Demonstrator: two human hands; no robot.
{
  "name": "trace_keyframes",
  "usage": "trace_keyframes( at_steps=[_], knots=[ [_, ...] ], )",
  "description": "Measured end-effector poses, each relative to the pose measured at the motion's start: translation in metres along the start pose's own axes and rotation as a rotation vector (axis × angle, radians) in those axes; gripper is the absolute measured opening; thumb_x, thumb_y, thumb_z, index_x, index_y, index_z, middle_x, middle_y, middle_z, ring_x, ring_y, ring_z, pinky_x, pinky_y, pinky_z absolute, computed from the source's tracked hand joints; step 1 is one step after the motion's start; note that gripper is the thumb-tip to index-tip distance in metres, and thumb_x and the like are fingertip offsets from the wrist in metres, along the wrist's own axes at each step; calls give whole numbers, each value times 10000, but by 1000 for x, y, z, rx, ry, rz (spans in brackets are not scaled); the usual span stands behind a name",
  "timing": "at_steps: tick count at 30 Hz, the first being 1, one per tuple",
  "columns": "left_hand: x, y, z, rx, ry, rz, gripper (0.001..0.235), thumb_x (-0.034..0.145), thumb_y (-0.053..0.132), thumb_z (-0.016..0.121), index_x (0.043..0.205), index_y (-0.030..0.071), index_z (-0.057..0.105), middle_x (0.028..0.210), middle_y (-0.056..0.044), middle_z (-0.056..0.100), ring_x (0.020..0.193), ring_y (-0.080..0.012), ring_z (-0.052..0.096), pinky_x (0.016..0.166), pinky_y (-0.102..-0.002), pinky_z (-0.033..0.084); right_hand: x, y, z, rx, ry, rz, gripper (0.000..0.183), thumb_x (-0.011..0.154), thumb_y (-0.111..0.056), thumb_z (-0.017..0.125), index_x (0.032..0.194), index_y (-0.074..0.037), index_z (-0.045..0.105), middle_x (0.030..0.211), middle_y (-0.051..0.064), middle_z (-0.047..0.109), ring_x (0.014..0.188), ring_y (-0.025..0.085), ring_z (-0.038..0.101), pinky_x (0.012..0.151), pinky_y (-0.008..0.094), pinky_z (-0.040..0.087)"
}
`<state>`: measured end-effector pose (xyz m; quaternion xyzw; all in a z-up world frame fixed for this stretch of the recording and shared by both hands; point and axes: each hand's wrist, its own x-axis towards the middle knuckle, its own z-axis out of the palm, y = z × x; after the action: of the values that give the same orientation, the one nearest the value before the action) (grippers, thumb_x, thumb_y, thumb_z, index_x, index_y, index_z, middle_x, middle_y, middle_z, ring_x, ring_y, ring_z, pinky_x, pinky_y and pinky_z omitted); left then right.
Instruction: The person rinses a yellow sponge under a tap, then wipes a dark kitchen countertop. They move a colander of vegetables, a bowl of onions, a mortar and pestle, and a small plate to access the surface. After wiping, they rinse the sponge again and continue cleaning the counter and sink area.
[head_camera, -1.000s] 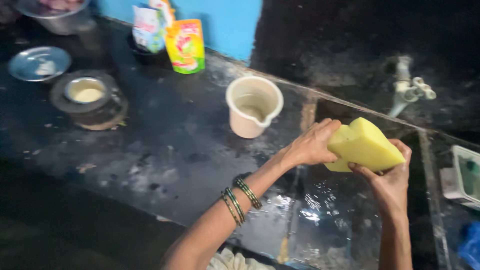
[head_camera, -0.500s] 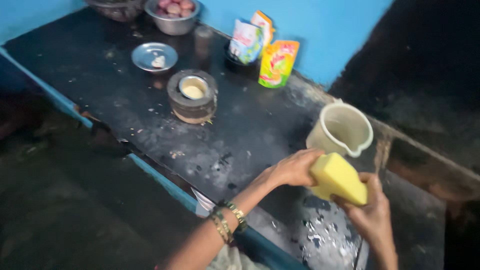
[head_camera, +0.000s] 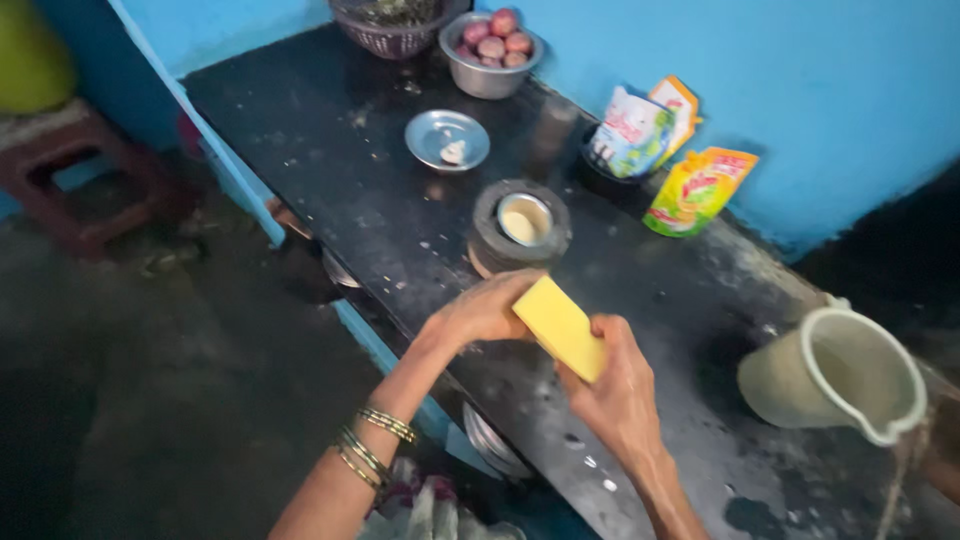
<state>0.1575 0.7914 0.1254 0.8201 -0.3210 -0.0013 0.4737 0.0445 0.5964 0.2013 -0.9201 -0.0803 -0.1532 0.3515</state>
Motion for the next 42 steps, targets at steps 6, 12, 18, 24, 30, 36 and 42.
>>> trace_keyframes(
  at_steps=[6, 12, 18, 24, 30, 36, 42],
  knots=[
    [-17, -47, -109, 65, -18, -44, 540, 696, 175, 869, 1178, 106, 635, 1197, -97, 698, 1194, -339, 629, 943, -422, 528, 56, -71, 86, 75, 15, -80, 514, 723, -105, 824, 1133, -47, 519, 1032, 214, 656, 924, 431, 670, 755, 442, 533],
    [-8, -107, -193, 159, -3, 13, 546, 760, 149, 831, 1263, 126, 620, 1278, -103, 682, 1233, -330, 623, 982, -410, 512, 102, -106, 148, 159, 28, -165, 560, 716, -93, 834, 1170, -49, 508, 1082, 207, 621, 1008, 399, 641, 841, 430, 516],
    [25, -164, -249, 267, 31, -22, 553, 735, 155, 831, 1247, 122, 626, 1285, -117, 667, 1218, -343, 609, 984, -419, 490, 173, -112, 193, 237, -67, -127, 579, 728, -89, 838, 1190, -49, 491, 1072, 184, 609, 997, 379, 639, 862, 415, 512],
    [41, -212, -310, 259, 77, 33, 475, 774, 190, 804, 1212, 92, 648, 1247, -112, 693, 1191, -316, 650, 988, -402, 517, 235, -131, 242, 298, -61, -183, 587, 717, -57, 833, 1189, -56, 485, 1105, 194, 604, 1039, 389, 640, 876, 414, 515],
    [66, -270, -365, 242, 5, -77, 423, 793, 213, 782, 1183, 105, 658, 1213, -86, 709, 1165, -293, 673, 960, -386, 541, 293, -137, 309, 272, -52, -220, 601, 734, -6, 809, 1214, -44, 450, 1175, 209, 564, 1096, 420, 617, 889, 437, 514],
    [80, -362, -414, 416, 151, 160, 609, 771, 179, 741, 1341, 71, 553, 1360, -147, 621, 1233, -348, 629, 996, -478, 499, 364, -146, 397, 89, 32, -316, 731, 549, 129, 754, 1187, -58, 451, 1287, 226, 516, 1234, 493, 501, 1016, 489, 468],
    [80, -426, -450, 564, -197, -192, 726, 792, 191, 731, 1459, 148, 449, 1439, -127, 560, 1193, -354, 599, 939, -497, 518, 400, -149, 455, -214, -299, -193, 650, 560, 121, 706, 1148, -73, 509, 1388, 212, 459, 1362, 493, 366, 1023, 612, 385]
  ],
)
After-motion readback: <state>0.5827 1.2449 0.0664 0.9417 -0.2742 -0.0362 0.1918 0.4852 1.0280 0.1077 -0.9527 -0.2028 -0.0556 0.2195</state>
